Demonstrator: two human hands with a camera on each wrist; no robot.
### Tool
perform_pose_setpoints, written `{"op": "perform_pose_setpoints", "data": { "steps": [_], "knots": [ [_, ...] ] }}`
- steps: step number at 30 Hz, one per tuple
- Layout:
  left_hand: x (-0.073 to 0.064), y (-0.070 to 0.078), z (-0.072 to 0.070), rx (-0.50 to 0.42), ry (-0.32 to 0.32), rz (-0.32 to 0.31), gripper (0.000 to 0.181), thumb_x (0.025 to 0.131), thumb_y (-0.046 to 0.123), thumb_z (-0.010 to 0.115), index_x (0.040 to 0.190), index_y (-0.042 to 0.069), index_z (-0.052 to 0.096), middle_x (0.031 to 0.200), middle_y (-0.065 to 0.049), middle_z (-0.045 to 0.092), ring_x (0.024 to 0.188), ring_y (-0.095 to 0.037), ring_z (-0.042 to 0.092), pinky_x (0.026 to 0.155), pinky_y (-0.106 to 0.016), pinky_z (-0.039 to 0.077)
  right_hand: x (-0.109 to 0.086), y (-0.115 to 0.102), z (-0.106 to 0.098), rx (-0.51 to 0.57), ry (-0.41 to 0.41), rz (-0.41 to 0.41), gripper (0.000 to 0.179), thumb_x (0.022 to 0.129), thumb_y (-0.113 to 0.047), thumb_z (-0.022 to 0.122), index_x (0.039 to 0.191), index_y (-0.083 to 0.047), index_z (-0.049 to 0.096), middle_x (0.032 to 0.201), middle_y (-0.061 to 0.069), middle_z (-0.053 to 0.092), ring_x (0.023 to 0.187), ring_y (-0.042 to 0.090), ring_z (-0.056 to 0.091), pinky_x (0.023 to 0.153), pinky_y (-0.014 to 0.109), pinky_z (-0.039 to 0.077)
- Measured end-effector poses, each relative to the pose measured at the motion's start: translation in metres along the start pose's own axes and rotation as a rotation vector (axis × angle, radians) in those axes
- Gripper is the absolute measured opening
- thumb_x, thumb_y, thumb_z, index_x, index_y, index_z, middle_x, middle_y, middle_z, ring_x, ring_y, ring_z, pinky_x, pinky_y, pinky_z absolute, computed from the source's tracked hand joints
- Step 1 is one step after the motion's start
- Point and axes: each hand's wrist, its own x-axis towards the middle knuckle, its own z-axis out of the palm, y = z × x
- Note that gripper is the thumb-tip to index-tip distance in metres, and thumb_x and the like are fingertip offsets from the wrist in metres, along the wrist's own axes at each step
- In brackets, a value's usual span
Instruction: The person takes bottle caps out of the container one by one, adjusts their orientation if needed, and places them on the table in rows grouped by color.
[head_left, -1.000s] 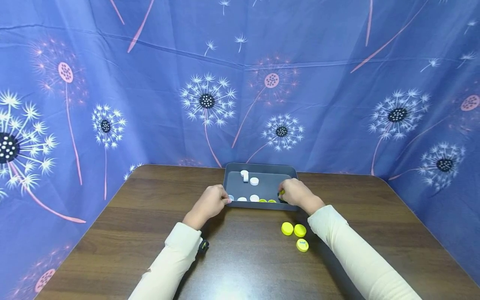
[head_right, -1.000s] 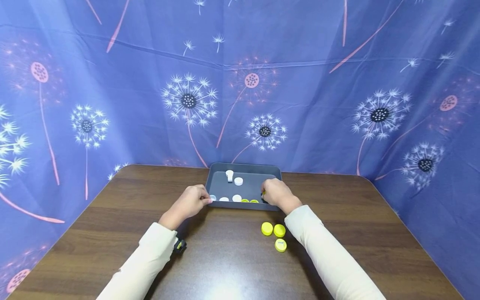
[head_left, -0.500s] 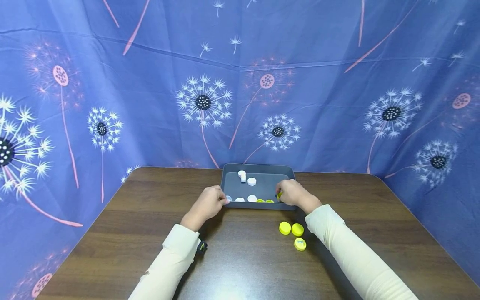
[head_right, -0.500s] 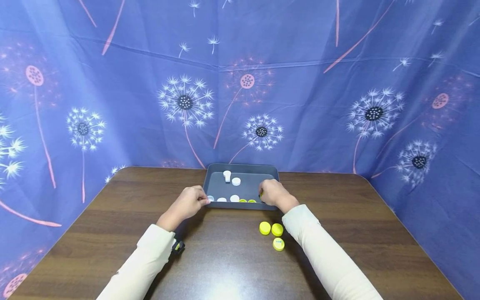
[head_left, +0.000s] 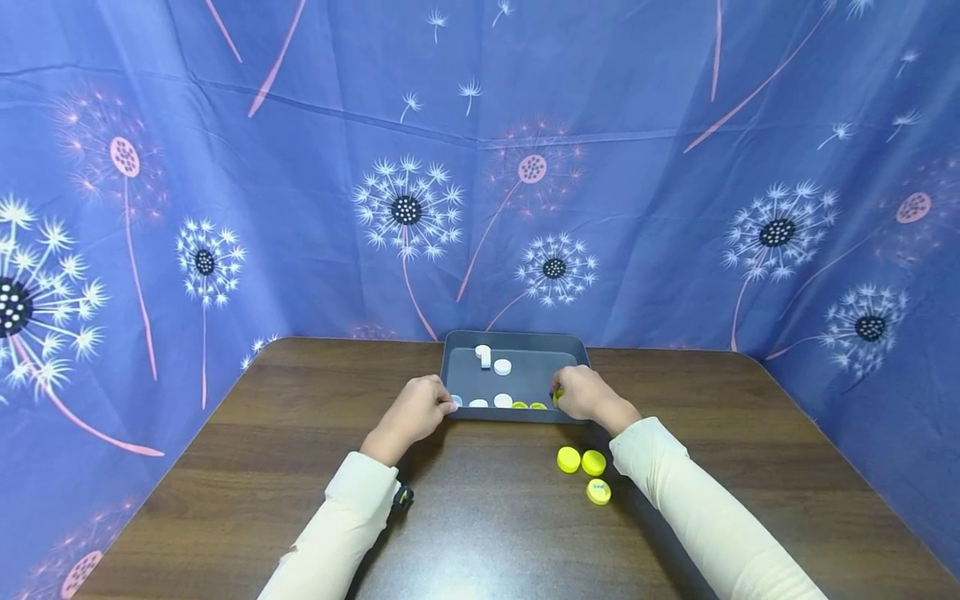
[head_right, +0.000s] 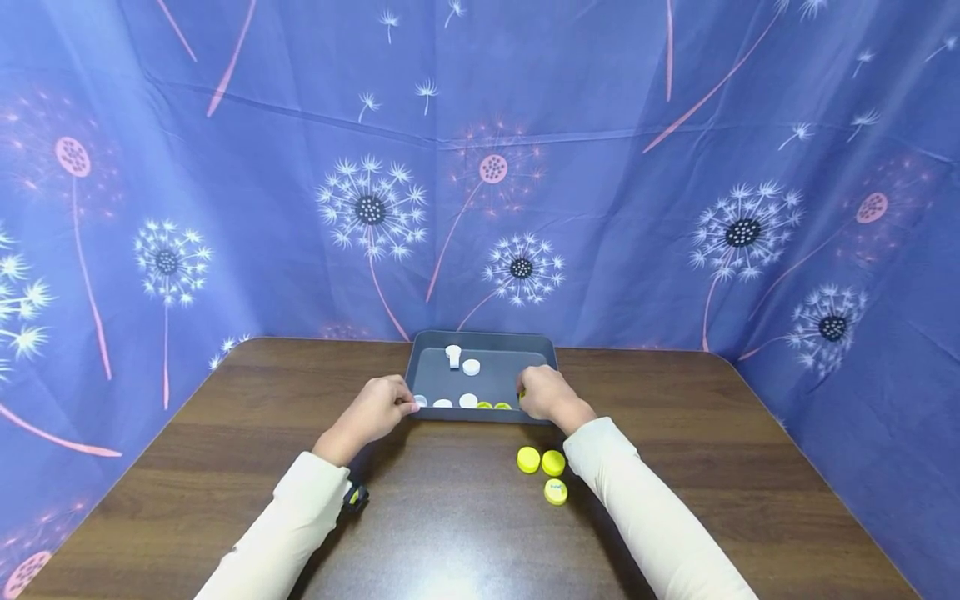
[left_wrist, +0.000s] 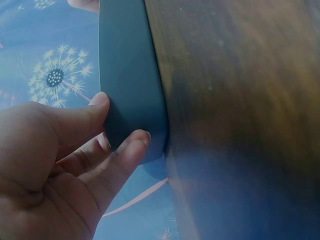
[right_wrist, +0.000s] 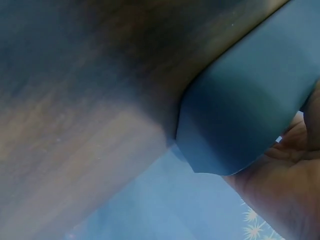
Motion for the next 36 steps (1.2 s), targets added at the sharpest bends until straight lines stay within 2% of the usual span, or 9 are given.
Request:
{"op": "perform_pose_setpoints", "data": {
  "steps": [7,10,14,16,19,23,25,32,36],
  "knots": [
    [-0.002,0.000,0.001,0.005,0.003,0.015,0.010,0.089,0.011,0.075,0.079,0.006,0.076,0.080,0.003,0.061,0.075,-0.011,0.058,0.070,-0.029,0.051,-0.004,0.001,0.003,0.001,0.030,-0.041,0.032,0.079,0.002,0.061,0.109,0.001,0.072,0.105,0.013,0.071,0.074,0.021,0.053,0.068,0.035,0.043],
    [-0.002,0.001,0.001,0.007,0.004,0.026,0.010,0.089,0.010,0.075,0.080,0.005,0.076,0.080,0.002,0.061,0.074,-0.012,0.058,0.070,-0.029,0.051,-0.006,0.003,0.005,0.000,0.068,-0.074,0.034,0.078,0.003,0.060,0.108,0.001,0.073,0.105,0.011,0.072,0.082,0.022,0.056,0.074,0.038,0.046],
    [-0.002,0.001,0.001,0.003,0.005,0.023,0.010,0.088,0.010,0.075,0.079,0.005,0.076,0.079,0.002,0.061,0.074,-0.012,0.058,0.070,-0.028,0.052,-0.009,0.008,0.006,0.024,0.115,-0.122,0.026,0.083,0.003,0.063,0.105,-0.001,0.075,0.102,0.009,0.073,0.095,0.025,0.060,0.082,0.043,0.050],
    [-0.002,0.001,0.002,0.003,0.008,0.023,0.010,0.088,0.009,0.075,0.079,0.005,0.076,0.079,0.002,0.061,0.074,-0.011,0.058,0.069,-0.028,0.052,-0.011,0.010,0.007,0.061,0.144,-0.131,0.021,0.086,0.001,0.066,0.105,-0.001,0.075,0.100,0.009,0.072,0.092,0.024,0.059,0.079,0.042,0.050],
    [-0.002,0.001,0.002,0.003,0.014,0.029,0.010,0.088,0.008,0.075,0.078,0.005,0.076,0.078,0.002,0.060,0.073,-0.011,0.057,0.068,-0.028,0.051,-0.017,0.010,0.004,0.147,0.203,-0.098,0.019,0.089,-0.004,0.069,0.107,-0.002,0.075,0.098,0.009,0.067,0.083,0.022,0.057,0.072,0.040,0.049],
    [-0.002,0.001,0.000,0.002,0.022,0.035,0.010,0.087,0.008,0.075,0.078,0.005,0.076,0.078,0.002,0.061,0.074,-0.011,0.058,0.069,-0.028,0.051,-0.031,0.008,-0.003,0.290,0.273,-0.054,0.022,0.091,-0.008,0.071,0.112,-0.003,0.072,0.108,0.012,0.066,0.089,0.026,0.065,0.075,0.043,0.054],
    [-0.002,0.001,0.000,0.004,0.025,0.039,0.010,0.087,0.008,0.076,0.078,0.005,0.076,0.079,0.003,0.061,0.074,-0.012,0.059,0.070,-0.029,0.052,-0.040,0.006,-0.005,0.349,0.285,-0.061,0.023,0.091,-0.007,0.071,0.114,-0.004,0.071,0.113,0.012,0.066,0.094,0.028,0.067,0.076,0.043,0.055],
    [-0.001,0.002,0.000,0.004,0.025,0.043,0.010,0.087,0.008,0.076,0.077,0.005,0.075,0.079,0.002,0.062,0.075,-0.012,0.059,0.070,-0.028,0.052,-0.069,-0.004,-0.008,0.459,0.305,-0.183,0.031,0.088,0.002,0.071,0.117,-0.008,0.071,0.104,0.005,0.063,0.076,0.014,0.056,0.063,0.027,0.049],
    [-0.001,0.002,0.000,-0.001,0.028,0.035,0.010,0.087,0.009,0.076,0.077,0.006,0.075,0.079,0.003,0.062,0.074,-0.011,0.059,0.070,-0.028,0.052,-0.082,-0.015,-0.007,0.481,0.306,-0.235,0.030,0.087,0.003,0.071,0.114,-0.010,0.073,0.104,-0.001,0.064,0.077,0.012,0.057,0.064,0.025,0.050]
  ]
}}
